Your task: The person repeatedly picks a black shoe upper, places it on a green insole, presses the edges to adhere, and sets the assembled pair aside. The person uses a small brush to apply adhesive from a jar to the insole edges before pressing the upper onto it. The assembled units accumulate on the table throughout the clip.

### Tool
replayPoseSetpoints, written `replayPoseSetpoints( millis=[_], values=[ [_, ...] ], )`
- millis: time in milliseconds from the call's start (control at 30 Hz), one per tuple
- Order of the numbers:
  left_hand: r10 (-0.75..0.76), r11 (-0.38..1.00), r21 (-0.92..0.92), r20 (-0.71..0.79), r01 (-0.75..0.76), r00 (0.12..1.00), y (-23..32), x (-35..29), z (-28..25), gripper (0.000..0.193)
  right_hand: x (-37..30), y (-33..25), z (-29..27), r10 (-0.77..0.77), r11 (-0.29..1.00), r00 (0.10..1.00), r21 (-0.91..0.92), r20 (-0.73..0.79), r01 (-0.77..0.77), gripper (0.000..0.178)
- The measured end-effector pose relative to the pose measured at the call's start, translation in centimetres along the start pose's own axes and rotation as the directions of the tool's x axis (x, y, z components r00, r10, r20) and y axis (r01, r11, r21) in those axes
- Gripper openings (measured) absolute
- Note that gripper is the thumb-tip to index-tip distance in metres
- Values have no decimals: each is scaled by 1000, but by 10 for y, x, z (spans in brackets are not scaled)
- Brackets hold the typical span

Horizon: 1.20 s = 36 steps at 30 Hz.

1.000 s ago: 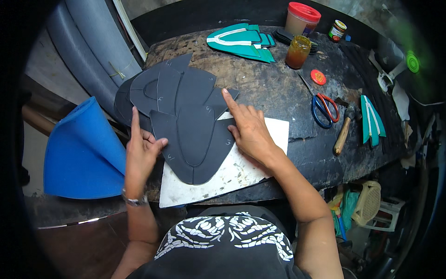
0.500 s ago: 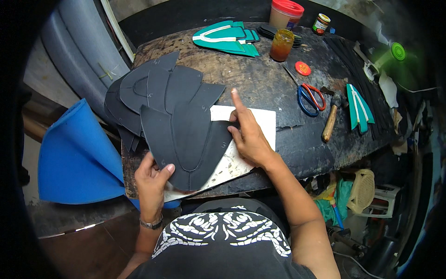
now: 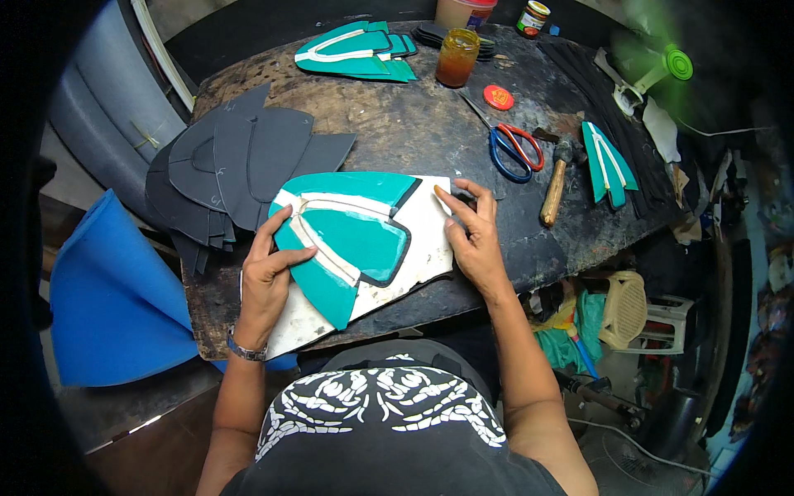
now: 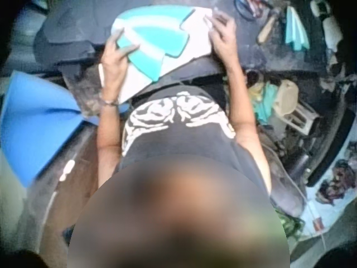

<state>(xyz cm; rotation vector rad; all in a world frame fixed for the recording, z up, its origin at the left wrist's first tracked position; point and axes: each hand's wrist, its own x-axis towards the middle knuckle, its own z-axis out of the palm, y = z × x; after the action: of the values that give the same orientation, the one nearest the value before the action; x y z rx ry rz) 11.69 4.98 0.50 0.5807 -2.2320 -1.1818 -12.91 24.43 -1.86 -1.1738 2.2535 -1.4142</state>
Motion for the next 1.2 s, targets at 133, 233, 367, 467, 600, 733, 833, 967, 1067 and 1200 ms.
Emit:
replayPoseSetpoints(
  millis=[133,233,367,467,600,733,833,967,1067,1200],
  values=[
    [-10,1000,-18,2,10,1000,-1,0,1,39,11,0,8,-28,994,998,-100,51,33,50],
    [-24,999,-37,-6,24,1000,-2,1,3,38,22,0,15,-30,992,997,-124,67,38,53],
    [-14,1000,-20,-10,14,1000,-4,0,3,37,25,1,19,-43,991,998,-122,53,49,52],
    [-16,1000,-17,-10,16,1000,-5,1,3,37,17,-5,21,-63,982,995,-172,82,77,51],
    [-22,999,-25,-19,21,1000,-4,1,3,38,3,-22,27,-126,938,981,-304,145,166,50],
    [-32,999,-13,-18,32,999,-2,1,3,37,1,-29,19,-155,926,968,-314,195,211,49],
    [-36,999,-23,-23,36,999,-3,1,4,37,3,-27,8,-50,994,987,99,150,35,52],
    [-41,998,-43,-28,40,999,-4,1,6,36,-1,-26,9,-88,995,991,-38,99,93,51],
    [-45,998,-44,-25,44,999,-4,1,5,36,-5,-30,20,-147,964,984,-209,96,165,46],
    [-65,997,-44,-18,64,998,-3,1,5,39,-9,-38,26,-206,912,962,-322,178,254,43]
  ],
)
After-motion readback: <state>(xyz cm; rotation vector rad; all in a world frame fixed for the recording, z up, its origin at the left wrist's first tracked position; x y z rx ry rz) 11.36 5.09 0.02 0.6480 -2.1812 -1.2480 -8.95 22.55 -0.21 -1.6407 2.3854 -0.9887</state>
